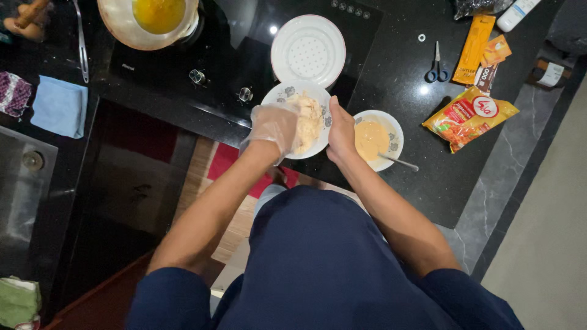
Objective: The person coats pieces of food in a bowl of dry ingredients using a gloved hand, then uses a spoon to add a liquid mixture from a second bowl. The person repeats this process for multiple pieces.
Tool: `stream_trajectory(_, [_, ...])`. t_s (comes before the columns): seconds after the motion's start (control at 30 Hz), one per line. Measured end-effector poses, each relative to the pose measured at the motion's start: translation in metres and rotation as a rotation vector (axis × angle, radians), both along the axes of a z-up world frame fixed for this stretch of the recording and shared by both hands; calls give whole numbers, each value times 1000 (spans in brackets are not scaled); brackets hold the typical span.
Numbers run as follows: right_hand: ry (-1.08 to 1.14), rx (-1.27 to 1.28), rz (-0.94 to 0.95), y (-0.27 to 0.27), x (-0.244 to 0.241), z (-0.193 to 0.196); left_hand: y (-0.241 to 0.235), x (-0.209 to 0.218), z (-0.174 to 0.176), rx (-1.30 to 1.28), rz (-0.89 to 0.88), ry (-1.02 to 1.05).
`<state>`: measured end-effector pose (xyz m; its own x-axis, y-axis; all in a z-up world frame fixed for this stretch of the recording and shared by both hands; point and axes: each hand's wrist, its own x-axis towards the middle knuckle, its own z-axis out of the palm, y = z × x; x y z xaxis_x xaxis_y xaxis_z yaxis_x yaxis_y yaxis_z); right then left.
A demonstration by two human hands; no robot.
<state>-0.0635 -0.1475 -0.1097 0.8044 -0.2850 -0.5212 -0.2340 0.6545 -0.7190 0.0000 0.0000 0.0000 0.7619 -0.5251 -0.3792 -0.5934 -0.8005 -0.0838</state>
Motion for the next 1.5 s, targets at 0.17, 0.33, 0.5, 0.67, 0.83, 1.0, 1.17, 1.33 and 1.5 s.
stream_trajectory(0.17, [-35,49,10,3,-4,2,-2,5,11,-20,-55,13])
stream_trajectory(0.33, [-43,30,25,4,-9,-1,-8,15,25,-142,172,234])
stream_trajectory(0.5, [-51,35,30,3,-7,-4,-7,25,43,-178,243,291])
stream_trajectory(0.67, [-46,78,15,2,-7,-6,-5,26,58,-196,219,333])
stream_trajectory(0.83, [-65,65,10,-1,-6,-3,3,18,68,-199,247,343])
stream_trajectory(1.0, [-57,-19,29,-5,-6,-2,21,10,72,-425,262,300])
stream_trajectory(1.17, [-141,-232,13,-1,-4,-20,40,-1,63,-759,524,459])
stream_trajectory(1.33, [-42,-275,5,14,-11,-48,59,-13,45,-793,592,381])
stream_trajectory(1.5, [2,-290,41,45,-7,-71,77,-9,22,-869,530,292])
